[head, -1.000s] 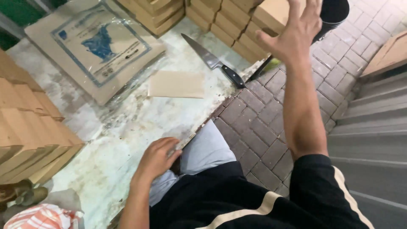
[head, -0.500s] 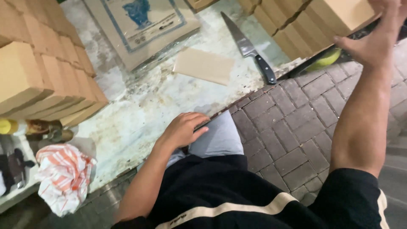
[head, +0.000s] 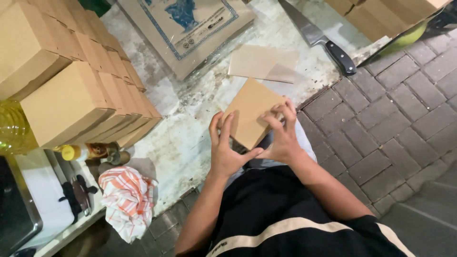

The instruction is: Folding and cutting paper liners to fit into small cardboard boxes in a bakery production area.

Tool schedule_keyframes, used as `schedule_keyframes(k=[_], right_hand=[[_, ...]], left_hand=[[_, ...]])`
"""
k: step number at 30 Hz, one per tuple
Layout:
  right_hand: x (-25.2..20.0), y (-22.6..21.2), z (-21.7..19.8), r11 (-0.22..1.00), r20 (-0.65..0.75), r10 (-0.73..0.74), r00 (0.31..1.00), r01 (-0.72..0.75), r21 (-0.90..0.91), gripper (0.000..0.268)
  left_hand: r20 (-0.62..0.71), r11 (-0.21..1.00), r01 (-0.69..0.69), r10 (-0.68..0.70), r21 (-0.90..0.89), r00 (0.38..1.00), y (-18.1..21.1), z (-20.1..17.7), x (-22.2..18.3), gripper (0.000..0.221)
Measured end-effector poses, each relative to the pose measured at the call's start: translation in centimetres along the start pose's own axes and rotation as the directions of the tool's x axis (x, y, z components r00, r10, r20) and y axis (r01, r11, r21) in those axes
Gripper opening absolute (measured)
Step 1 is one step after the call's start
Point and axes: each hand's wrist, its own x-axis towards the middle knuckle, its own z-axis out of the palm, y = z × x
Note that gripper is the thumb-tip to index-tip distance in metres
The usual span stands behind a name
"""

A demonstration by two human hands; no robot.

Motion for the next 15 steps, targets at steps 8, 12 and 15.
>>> schedule_keyframes(k=[8, 12, 15], right_hand=[[-1.6, -4.1, 5.4, 1.000, 0.113, 0.005, 0.994, -0.008, 0.029, 0.110], [-2.9, -5.8, 4.8, 0.998, 0.248, 0.068, 0.966, -0.065, -0.021, 0.123], [-5.2, -5.9, 5.3, 0.989, 0.312, 0.137, 0.940, -0.114, -0.091, 0.119]], left_hand=[[-0.097, 0.971, 0.225, -0.232, -0.083, 0.968, -6.5, -6.0, -2.2, 0.060], [-0.072, 0.792, 0.472, -0.536, -0.386, 0.841, -7.1, -9.4, 0.6, 0.048], [-0.123, 0.586, 0.478, -0.706, -0.654, 0.697, -9.4, -8.4, 4.1, 0.045]])
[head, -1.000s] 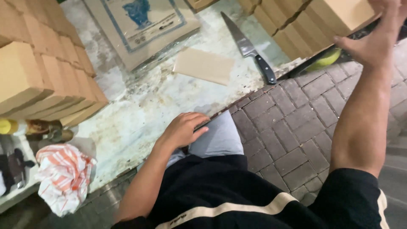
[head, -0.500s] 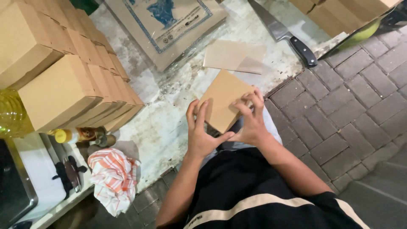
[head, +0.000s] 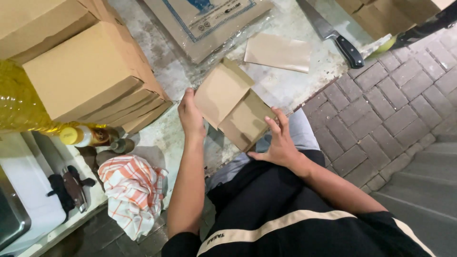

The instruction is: Folding and cutting paper liners to fit into small cardboard boxes in a bakery production area.

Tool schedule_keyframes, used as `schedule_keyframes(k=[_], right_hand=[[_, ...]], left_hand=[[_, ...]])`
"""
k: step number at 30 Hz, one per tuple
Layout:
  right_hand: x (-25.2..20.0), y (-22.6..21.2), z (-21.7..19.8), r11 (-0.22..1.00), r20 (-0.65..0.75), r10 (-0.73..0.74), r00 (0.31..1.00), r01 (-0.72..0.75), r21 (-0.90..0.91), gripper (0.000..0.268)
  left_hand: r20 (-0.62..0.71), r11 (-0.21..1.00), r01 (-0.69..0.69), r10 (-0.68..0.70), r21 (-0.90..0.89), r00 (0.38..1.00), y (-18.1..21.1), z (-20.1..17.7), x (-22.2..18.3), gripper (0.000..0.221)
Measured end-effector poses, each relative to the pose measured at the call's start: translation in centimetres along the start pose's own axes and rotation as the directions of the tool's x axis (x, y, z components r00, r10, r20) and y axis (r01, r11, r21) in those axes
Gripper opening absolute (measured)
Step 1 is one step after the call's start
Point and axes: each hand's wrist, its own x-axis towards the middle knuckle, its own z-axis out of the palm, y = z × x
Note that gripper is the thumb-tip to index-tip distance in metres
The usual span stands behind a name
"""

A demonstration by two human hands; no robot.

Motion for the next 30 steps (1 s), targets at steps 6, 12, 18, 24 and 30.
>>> schedule_keyframes(k=[6, 12, 18, 24, 30], right_hand=[[0.7, 3.7, -1.1, 0.977, 0.092, -0.011, 0.996, -0.009, 0.213, 0.096], [8.5, 14.8, -5.1, 0.844, 0.083, 0.170, 0.982, -0.102, -0.526, 0.049], [10.4, 19.9, -4.9, 0.761, 0.030, -0.160, 0.987, 0.143, -0.633, 0.009], [11.3, 22.5, -4.8, 0.744, -0.023, -0.332, 0.943, 0.247, -0.621, 0.011], [12.2, 19.6, -7.2, 0.834, 0.204, -0.242, 0.948, 0.311, -0.456, 0.044]], left_hand=[[-0.203, 0.981, -0.058, 0.096, 0.186, 0.974, -7.3, -1.4, 6.2, 0.050], [-0.163, 0.996, 0.084, -0.080, 0.014, 0.983, -1.2, -1.5, 3.1, 0.053], [-0.020, 0.937, -0.137, 0.152, 0.321, 0.988, -2.5, -3.8, -1.0, 0.041], [0.046, 0.689, -0.419, 0.490, 0.591, 0.870, -1.6, -1.7, -7.3, 0.047], [0.251, 0.285, -0.716, 0.802, 0.637, 0.543, -1.0, 2.0, -9.6, 0.041]])
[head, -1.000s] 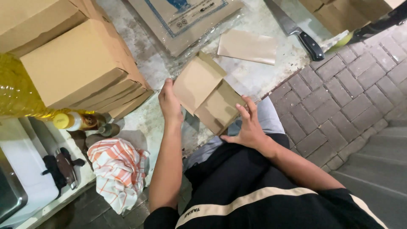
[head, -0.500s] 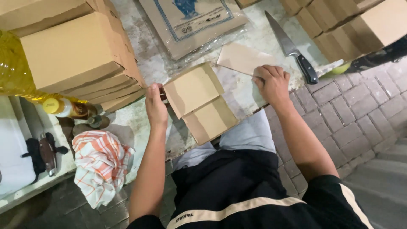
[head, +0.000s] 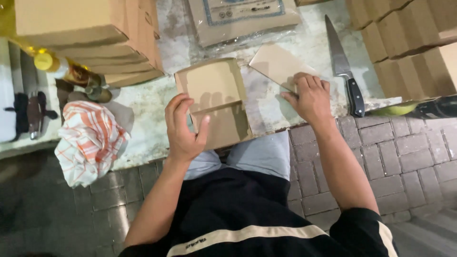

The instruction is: Folding and cutting paper liners to fit into small cardboard boxes in a bakery production area.

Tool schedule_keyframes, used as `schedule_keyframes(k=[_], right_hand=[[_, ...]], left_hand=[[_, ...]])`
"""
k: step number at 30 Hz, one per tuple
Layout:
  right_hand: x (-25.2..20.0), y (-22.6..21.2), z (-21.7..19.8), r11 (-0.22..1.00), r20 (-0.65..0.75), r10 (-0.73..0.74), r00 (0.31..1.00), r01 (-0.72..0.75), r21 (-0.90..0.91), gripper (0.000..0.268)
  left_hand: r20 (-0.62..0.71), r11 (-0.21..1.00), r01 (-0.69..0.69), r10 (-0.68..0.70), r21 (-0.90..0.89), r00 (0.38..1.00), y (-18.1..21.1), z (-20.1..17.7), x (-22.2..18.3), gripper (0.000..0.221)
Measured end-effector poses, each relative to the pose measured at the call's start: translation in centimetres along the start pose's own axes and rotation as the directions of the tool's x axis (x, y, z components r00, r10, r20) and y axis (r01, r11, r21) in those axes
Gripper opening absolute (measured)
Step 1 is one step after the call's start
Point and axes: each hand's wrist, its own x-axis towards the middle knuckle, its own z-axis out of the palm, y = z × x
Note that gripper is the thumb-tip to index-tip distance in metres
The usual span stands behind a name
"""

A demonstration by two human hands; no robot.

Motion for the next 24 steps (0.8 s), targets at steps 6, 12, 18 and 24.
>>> schedule_keyframes(k=[6, 12, 18, 24], right_hand=[[-0.1, 2.0, 2.4, 0.999, 0.086, -0.033, 0.996, 0.032, 0.009, 0.017], [-0.5, 2.0, 3.2, 0.988, -0.254, -0.100, 0.962, 0.067, -0.137, 0.010], [-3.2, 1.8, 0.6, 0.828, -0.080, 0.424, 0.902, -0.350, 0.437, 0.018], [-2.8, 0.7, -2.8, 0.448, 0.111, 0.645, 0.757, -0.491, 0.747, 0.027]], left_hand=[[0.125, 0.997, -0.066, 0.071, -0.049, 0.990, 2.9, 2.4, 0.9, 0.030], [0.258, 0.947, -0.316, 0.320, -0.059, 0.912, 2.6, 8.8, 2.5, 0.019], [0.399, 0.947, -0.208, 0.293, -0.243, 0.869, 3.3, 12.9, 7.0, 0.037], [0.600, 0.971, 0.026, 0.125, -0.236, 0.790, 4.7, 14.9, 7.3, 0.054]])
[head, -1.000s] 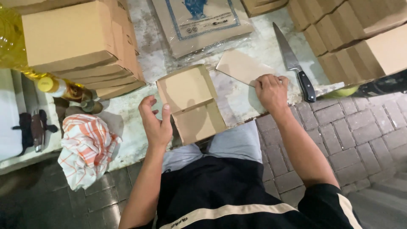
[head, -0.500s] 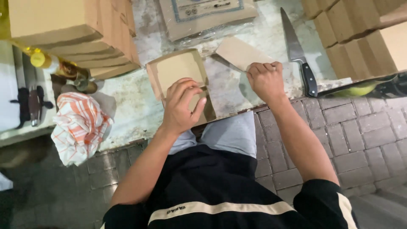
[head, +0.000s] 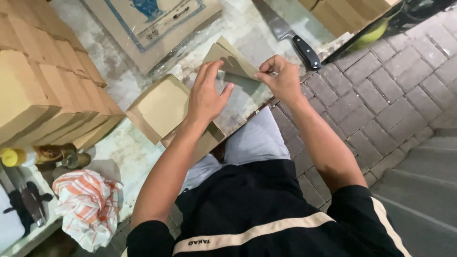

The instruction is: Folding and cutting paper liners to fit into small cardboard boxes in a bakery production area.

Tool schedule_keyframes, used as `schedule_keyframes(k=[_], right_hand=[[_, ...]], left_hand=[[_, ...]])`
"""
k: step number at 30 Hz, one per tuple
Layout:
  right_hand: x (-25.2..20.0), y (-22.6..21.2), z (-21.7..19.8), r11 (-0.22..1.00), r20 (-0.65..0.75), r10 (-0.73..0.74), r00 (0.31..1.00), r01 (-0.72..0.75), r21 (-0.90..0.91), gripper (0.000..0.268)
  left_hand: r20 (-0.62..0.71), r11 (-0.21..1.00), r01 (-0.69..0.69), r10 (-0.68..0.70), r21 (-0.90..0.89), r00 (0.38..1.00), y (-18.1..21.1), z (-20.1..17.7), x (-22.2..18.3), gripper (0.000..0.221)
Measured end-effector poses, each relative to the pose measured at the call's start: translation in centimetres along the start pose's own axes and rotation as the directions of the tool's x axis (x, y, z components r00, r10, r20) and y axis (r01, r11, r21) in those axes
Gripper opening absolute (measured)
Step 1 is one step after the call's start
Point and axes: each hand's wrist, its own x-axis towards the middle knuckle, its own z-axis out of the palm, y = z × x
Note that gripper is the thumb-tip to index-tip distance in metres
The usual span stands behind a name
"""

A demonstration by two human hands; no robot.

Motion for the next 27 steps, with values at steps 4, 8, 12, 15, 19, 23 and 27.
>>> schedule_keyframes(k=[4, 8, 12, 15, 19, 23, 27], right_hand=[[-0.4, -0.9, 0.1, 0.999, -0.012, 0.001, 1.000, -0.002, -0.049, 0.040], [0.4, 2.0, 0.2, 1.000, -0.043, -0.005, 0.999, 0.004, -0.028, 0.032], [0.0, -5.5, 0.2, 0.893, -0.195, -0.439, 0.877, 0.401, -0.206, 0.014], [-1.8, -7.2, 0.9, 0.606, -0.030, -0.737, 0.675, 0.641, -0.471, 0.026], [-3.9, -13.6, 5.6, 0.355, 0.164, -0.879, 0.447, 0.845, -0.399, 0.026], [-5.3, -17.4, 9.6, 0.249, 0.393, -0.852, 0.344, 0.929, -0.274, 0.012], [-7.4, -15.1, 11.0, 0.258, 0.485, -0.818, 0.311, 0.950, -0.176, 0.021]], left_hand=[[-0.089, 0.976, -0.161, 0.175, 0.145, 0.981, -0.1, -0.7, 0.8, 0.066], [0.025, 0.813, -0.352, 0.385, 0.465, 0.923, -2.1, -1.7, 1.0, 0.056], [-0.070, 0.883, -0.284, 0.332, 0.374, 0.941, -4.0, -4.3, -1.4, 0.039], [-0.110, 0.934, -0.027, -0.014, -0.356, 0.994, -2.5, -9.3, -4.1, 0.041], [0.000, 0.495, 0.127, -0.248, -0.860, 0.969, -2.3, -12.9, -9.6, 0.051], [-0.088, 0.613, 0.221, -0.432, -0.759, 0.898, -2.9, -14.0, -13.1, 0.070], [-0.116, 0.723, 0.476, -0.602, -0.501, 0.790, -3.7, -13.0, -17.1, 0.047]])
